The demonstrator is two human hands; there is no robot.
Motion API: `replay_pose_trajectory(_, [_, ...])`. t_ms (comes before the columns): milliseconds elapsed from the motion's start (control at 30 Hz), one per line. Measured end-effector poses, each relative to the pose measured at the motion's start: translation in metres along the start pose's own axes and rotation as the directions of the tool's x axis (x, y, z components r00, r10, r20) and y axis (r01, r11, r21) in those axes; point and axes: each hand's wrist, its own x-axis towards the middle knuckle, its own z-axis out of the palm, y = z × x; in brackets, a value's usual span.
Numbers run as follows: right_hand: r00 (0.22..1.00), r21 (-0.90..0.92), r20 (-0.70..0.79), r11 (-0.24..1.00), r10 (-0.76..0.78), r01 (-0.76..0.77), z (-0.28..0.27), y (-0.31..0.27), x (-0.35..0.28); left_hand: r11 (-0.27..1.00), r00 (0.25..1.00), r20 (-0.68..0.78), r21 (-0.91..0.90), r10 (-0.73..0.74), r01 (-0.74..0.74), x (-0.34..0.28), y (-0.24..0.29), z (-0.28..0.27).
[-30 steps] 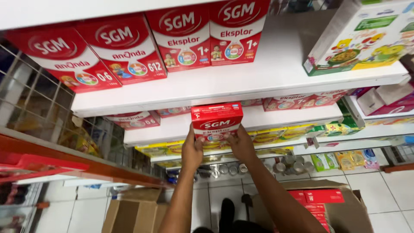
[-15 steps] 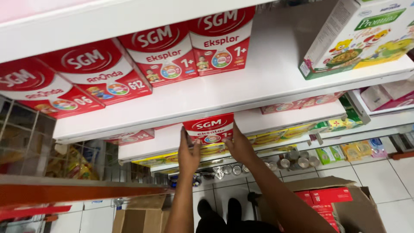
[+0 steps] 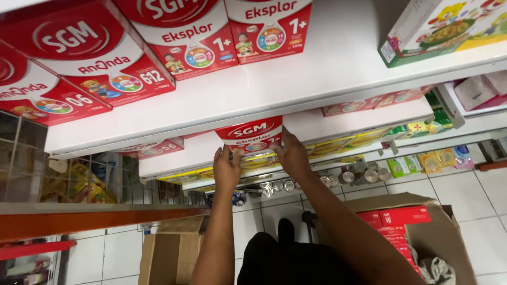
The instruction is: The person cleans individual boxes of milk powder with a cloth and places them onto a retail shelf, then scans items using a handheld barcode scanner.
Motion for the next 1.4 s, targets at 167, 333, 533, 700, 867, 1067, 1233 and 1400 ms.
replay_pose_trajectory(167, [0.996, 0.011, -0.072, 0.999, -0.050, 0.051, 0.008, 0.008, -0.002, 1.000, 1.000, -0.002, 0.013, 0.004, -0.004, 0.007, -0.003, 0.004])
replay_pose_trajectory(333, [0.999, 0.081, -0.043, 0.997, 0.002, 0.001, 0.007, 0.006, -0.002, 0.999, 0.999, -0.024, 0.031, 0.036, -0.035, 0.004, -0.016, 0.012])
replay_pose_trajectory(533, [1.000, 0.023, -0.026, 1.000, 0.001, 0.000, 0.004, 0.001, 0.005, 0.997, 0.996, -0.045, 0.004, 0.079, -0.079, 0.006, -0.008, 0.012])
replay_pose_trajectory(700, [0.998, 0.143, 0.000, 0.988, -0.059, 0.059, 0.001, 0.007, 0.002, 0.996, 0.997, -0.004, -0.038, 0.080, -0.081, 0.007, -0.001, 0.003])
replay_pose_trajectory(867, [0.999, 0.166, 0.018, 0.986, -0.038, 0.035, 0.004, 0.021, -0.005, 0.995, 0.995, 0.088, -0.094, 0.051, -0.043, 0.007, 0.010, -0.010])
replay_pose_trajectory(1067, [0.995, 0.109, -0.099, 0.994, -0.013, 0.024, 0.003, 0.008, -0.007, 0.974, 0.976, 0.119, -0.112, -0.185, 0.198, 0.005, 0.048, -0.030])
replay_pose_trajectory(1233, [0.989, 0.056, -0.147, 0.998, -0.010, 0.018, -0.015, 0.016, -0.071, 0.989, 0.998, -0.063, -0.144, -0.031, 0.021, -0.068, 0.013, -0.036])
replay_pose_trajectory(1400, [0.948, -0.063, 0.144, 0.959, 0.284, -0.278, -0.019, 0.052, -0.253, 0.938, 0.923, 0.171, 0.024, -0.346, 0.347, -0.286, -0.078, -0.031])
